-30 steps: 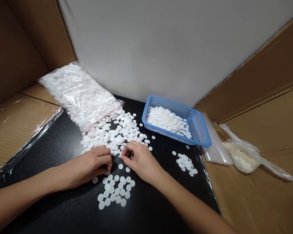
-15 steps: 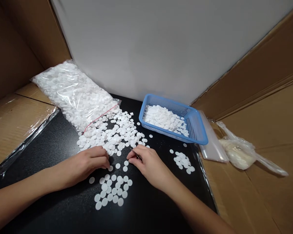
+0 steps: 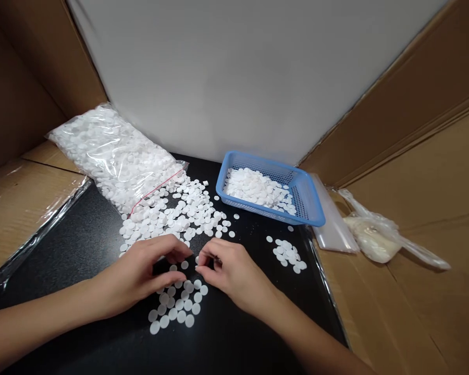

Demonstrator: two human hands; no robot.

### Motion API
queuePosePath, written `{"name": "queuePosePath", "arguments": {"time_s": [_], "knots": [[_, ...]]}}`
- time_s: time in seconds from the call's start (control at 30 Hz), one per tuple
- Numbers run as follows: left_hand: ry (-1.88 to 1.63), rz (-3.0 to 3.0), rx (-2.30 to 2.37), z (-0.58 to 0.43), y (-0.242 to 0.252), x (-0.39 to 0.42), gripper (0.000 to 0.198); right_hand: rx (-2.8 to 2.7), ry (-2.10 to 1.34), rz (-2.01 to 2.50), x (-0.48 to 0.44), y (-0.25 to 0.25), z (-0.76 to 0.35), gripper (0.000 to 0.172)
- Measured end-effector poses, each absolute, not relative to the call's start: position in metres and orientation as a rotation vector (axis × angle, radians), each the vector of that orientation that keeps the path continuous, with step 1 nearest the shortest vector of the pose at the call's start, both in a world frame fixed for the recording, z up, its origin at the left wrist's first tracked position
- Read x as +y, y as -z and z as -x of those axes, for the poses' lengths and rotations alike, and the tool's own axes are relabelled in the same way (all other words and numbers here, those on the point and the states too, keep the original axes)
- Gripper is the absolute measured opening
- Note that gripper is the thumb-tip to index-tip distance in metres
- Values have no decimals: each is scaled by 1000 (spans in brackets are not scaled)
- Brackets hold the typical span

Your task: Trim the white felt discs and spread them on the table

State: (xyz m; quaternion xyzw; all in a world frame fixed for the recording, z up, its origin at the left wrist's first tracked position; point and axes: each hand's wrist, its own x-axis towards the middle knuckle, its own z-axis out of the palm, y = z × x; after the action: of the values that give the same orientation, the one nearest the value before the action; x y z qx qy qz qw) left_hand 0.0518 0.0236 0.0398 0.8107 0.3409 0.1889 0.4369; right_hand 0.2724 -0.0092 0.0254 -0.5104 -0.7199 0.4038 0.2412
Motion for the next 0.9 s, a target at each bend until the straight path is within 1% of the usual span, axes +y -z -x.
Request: {"name": "queuePosePath", "arguments": {"time_s": [0.07,0.17,0.27,0.4,0.57,0.7,0.9], "knots": [[-439,-1880,804,-65,-42,24,19,-1836,-1143,1441,-11,-31,-273,11],[-474,-1681,808,-78,-41,27,11,-1727,-1168,1468,-14,-37,-272,11],[-505,-1581,871,-82,-39,28,8,-1641,-1203,1461,-17,-40,-273,16],[-541,-1323,869,-80,-39,26,15,-1553,-1207,1463,-16,-41,-277,22],[-527,-1249,838,-83,-40,23,26,-1596,-1167,1424,-16,-43,-274,13],[-512,-1299,847,-82,-35,23,25,-1691,-1172,1410,-18,-42,-272,6],[-523,-1333,855,-79,-33,23,18,-1684,-1171,1397,-19,-40,-272,5]]}}
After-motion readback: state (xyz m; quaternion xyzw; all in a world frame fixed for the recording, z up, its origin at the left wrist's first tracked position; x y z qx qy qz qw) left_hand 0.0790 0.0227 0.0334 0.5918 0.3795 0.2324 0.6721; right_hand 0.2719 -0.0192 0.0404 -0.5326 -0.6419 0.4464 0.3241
